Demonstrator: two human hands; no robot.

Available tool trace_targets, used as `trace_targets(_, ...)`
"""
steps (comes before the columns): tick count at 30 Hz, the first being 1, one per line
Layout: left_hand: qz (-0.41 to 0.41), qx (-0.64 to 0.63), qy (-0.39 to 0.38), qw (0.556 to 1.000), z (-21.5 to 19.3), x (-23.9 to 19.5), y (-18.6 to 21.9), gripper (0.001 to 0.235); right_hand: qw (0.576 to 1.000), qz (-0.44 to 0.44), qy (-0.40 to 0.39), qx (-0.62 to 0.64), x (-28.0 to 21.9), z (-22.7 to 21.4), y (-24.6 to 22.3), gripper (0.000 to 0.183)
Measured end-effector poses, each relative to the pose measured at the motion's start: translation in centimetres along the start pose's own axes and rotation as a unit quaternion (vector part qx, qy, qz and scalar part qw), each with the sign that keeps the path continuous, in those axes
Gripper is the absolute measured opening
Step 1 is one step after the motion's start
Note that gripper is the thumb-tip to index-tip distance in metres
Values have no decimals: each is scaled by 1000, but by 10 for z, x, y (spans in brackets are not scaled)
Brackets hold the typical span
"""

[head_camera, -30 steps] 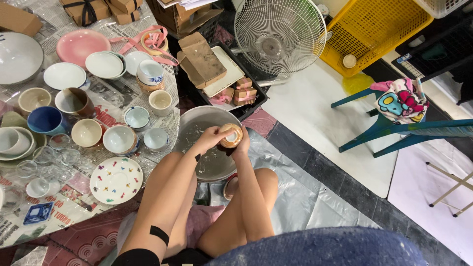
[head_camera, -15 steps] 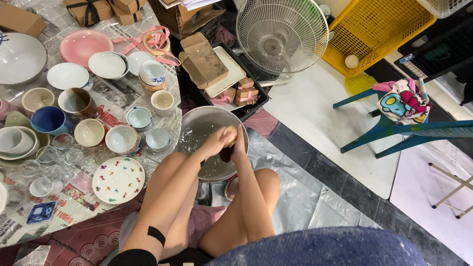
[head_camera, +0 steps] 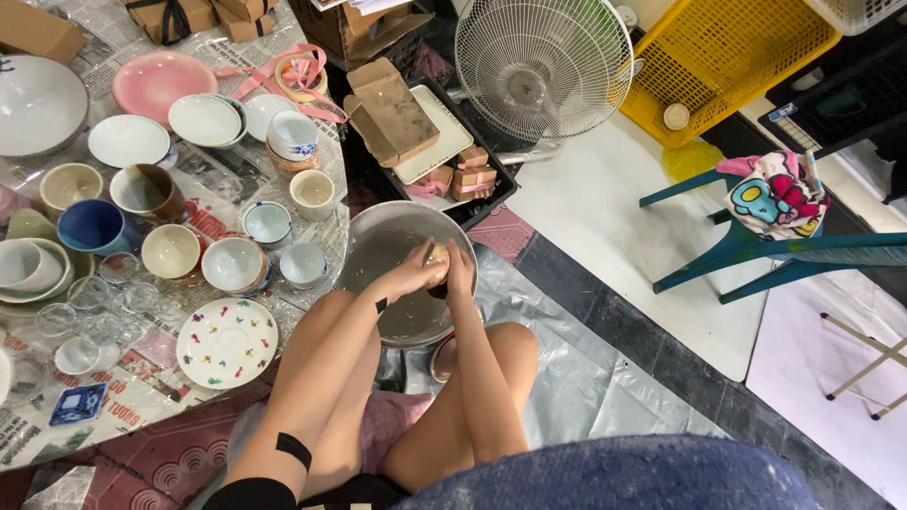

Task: The person sits on the floor and washes various ceramic bowls and cups using a dark cloth and a metal basin of water. They wipe the interior and exterior of each item and place them on a nearby table.

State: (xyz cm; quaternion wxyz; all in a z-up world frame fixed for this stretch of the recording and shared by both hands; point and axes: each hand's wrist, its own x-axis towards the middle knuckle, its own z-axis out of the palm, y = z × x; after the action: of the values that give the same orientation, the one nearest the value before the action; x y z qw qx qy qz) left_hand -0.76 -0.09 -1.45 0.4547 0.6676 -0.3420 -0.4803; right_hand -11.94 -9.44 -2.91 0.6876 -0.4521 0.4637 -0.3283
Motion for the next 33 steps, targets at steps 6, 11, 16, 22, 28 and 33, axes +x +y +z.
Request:
trace_targets(6,-23,-99,93,990,14,-8,11,84,988,-145,56,21,5,-1,9,27)
trace_targets(11,54,-134,229,963,20,16,-6,86,985,-124,-35,112,-4,4,0,19)
trace_targets(16,30,-146,285,947,17,23,-22,86,993,-45,-77,74,-13,8,-15,12)
trace_targets(22,87,29,285,954,14,-4,-3,86,992,-44,-112,-32,0,-8,-3,17)
trace_targets(28,149,263,238,923,8,-33,38,85,998,31,21,-42,9,-18,17,26)
trace_targets(33,207,338,186,899,-18,-61,70,88,994,19,57,88,22,-28,11,26)
